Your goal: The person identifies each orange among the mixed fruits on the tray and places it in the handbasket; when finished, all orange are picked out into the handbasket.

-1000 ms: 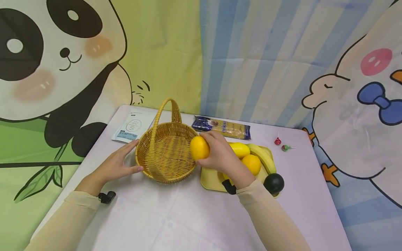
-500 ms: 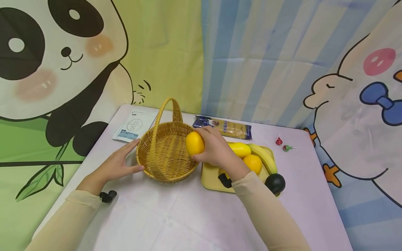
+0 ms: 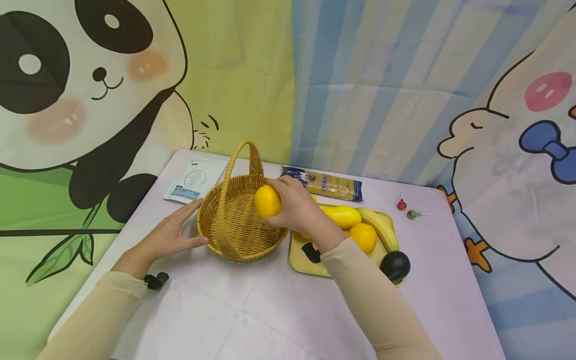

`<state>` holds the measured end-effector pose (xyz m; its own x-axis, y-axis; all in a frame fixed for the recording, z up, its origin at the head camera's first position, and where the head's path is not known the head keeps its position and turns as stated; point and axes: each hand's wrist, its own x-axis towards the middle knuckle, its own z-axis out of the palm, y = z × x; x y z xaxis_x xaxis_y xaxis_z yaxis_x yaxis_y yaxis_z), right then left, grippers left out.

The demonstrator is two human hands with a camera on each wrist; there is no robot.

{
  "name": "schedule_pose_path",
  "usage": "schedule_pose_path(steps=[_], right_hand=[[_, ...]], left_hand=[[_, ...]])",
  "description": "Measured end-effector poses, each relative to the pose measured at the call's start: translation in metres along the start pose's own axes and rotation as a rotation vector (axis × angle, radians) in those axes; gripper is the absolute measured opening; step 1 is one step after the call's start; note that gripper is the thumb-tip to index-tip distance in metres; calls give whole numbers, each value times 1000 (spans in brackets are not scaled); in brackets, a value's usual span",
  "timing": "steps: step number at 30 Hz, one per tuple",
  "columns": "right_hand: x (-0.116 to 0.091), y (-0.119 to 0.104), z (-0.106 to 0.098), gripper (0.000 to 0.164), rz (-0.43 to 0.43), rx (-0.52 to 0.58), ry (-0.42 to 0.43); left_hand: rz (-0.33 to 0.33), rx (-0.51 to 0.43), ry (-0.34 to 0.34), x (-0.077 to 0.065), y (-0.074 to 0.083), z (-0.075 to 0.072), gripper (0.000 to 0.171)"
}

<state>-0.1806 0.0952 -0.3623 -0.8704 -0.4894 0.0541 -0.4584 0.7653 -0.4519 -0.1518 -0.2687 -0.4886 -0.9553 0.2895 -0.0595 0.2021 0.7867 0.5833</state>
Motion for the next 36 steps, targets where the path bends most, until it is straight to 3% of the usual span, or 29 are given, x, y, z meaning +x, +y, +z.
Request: schedule_pose_path(steps=[30, 36], right_hand=[[39, -13, 28, 93, -26, 14, -93], [45, -15, 34, 92, -30, 14, -113]], left_hand=[[-42, -1, -6, -2, 5, -1, 122], [-19, -2, 3, -2, 4, 0, 123]])
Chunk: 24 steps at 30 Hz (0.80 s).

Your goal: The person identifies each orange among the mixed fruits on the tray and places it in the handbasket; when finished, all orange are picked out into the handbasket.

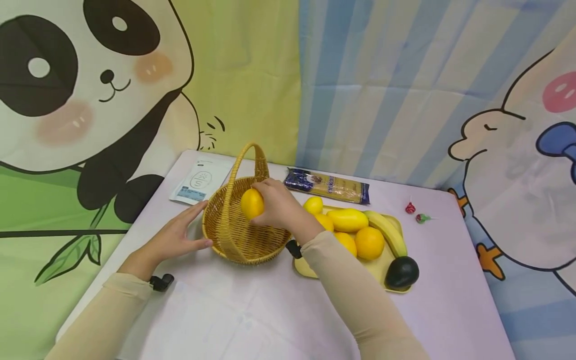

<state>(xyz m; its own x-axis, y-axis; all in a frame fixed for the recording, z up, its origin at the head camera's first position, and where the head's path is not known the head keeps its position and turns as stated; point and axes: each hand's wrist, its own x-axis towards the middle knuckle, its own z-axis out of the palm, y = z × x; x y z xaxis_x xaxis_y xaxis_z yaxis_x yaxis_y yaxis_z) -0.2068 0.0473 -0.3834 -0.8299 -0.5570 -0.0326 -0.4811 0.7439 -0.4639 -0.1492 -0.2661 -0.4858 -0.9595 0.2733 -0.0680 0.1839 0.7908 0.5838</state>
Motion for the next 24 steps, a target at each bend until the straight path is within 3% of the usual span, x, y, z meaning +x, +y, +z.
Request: schedule_pose_path(steps=[11, 17, 24], right_hand=[[18, -4, 15, 93, -30, -56, -33], [25, -8, 21, 98, -10, -29, -50], [36, -7, 31, 66, -44, -5, -45]], left_hand=[[-5, -8, -10, -1, 2, 1, 122], [-6, -4, -11, 0, 3, 0, 121], [-13, -11, -10, -1, 1, 0, 120]])
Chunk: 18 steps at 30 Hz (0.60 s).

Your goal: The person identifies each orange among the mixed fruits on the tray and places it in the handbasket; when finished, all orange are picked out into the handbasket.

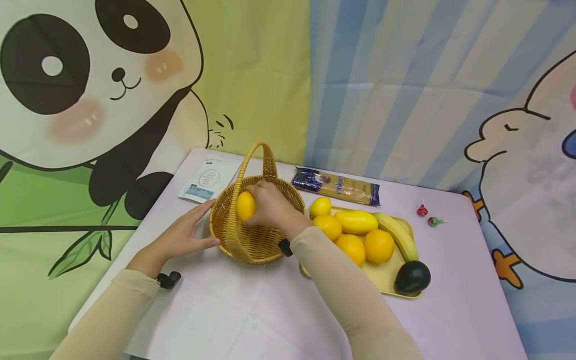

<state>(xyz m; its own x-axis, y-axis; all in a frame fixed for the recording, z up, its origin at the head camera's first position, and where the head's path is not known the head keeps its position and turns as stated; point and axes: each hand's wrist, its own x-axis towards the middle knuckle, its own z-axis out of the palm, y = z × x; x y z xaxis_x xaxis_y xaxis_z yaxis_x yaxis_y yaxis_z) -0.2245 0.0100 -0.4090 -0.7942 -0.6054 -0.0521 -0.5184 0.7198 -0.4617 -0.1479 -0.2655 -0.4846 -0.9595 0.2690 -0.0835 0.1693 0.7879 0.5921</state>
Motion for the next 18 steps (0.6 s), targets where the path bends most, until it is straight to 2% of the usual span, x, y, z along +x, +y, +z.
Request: schedule_pose_path(steps=[4, 10, 14, 17, 18], right_hand=[[7, 0, 4, 58, -40, -5, 13], [15, 0, 10, 71, -61, -44, 5], [20, -1, 14, 45, -26, -51, -35], [22, -1, 18, 48, -2, -33, -51], [23, -1, 19, 56, -1, -28, -55]], left_hand=[[0, 2, -3, 1, -1, 0, 120], [6, 8, 3, 2, -1, 0, 122], [16, 1, 6, 1, -1, 0, 122], [19, -13, 10, 0, -1, 0, 120], [17, -18, 11, 0, 0, 1, 119]])
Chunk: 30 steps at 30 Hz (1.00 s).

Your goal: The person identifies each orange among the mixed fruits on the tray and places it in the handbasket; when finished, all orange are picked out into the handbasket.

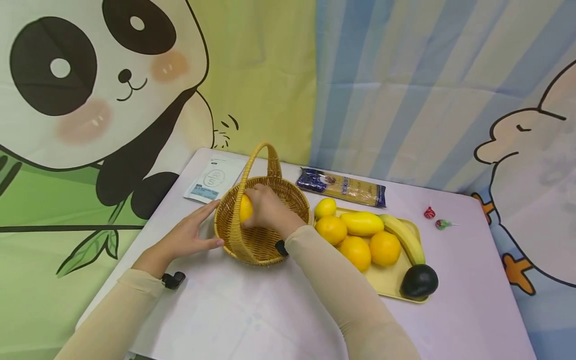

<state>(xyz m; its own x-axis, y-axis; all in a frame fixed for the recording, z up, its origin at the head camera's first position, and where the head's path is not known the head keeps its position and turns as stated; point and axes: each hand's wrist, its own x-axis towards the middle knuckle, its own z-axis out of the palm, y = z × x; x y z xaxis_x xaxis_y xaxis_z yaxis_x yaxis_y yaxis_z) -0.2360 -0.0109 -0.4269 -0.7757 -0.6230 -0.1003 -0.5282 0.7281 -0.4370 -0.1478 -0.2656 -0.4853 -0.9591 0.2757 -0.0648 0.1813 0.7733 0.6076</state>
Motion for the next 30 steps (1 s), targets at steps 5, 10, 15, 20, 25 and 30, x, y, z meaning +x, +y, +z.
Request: schedule_pose_path(steps=[5, 10, 15, 20, 25, 30], right_hand=[[3, 0, 4, 83, -42, 0, -21], [7, -2, 6, 85, -64, -1, -41], [10, -4, 7, 91, -42, 7, -59], [11, -5, 12, 92, -6, 21, -84], [14, -5, 15, 91, -1, 25, -88], [15, -4, 16, 90, -15, 9, -92]], left_hand=[[-21, 5, -10, -1, 2, 2, 121], [-32, 6, -9, -2, 4, 2, 121], [-40, 13, -11, -2, 4, 0, 120], [-32, 9, -8, -2, 3, 1, 119], [-33, 5, -3, -2, 2, 2, 120], [-33, 9, -3, -3, 3, 1, 120]])
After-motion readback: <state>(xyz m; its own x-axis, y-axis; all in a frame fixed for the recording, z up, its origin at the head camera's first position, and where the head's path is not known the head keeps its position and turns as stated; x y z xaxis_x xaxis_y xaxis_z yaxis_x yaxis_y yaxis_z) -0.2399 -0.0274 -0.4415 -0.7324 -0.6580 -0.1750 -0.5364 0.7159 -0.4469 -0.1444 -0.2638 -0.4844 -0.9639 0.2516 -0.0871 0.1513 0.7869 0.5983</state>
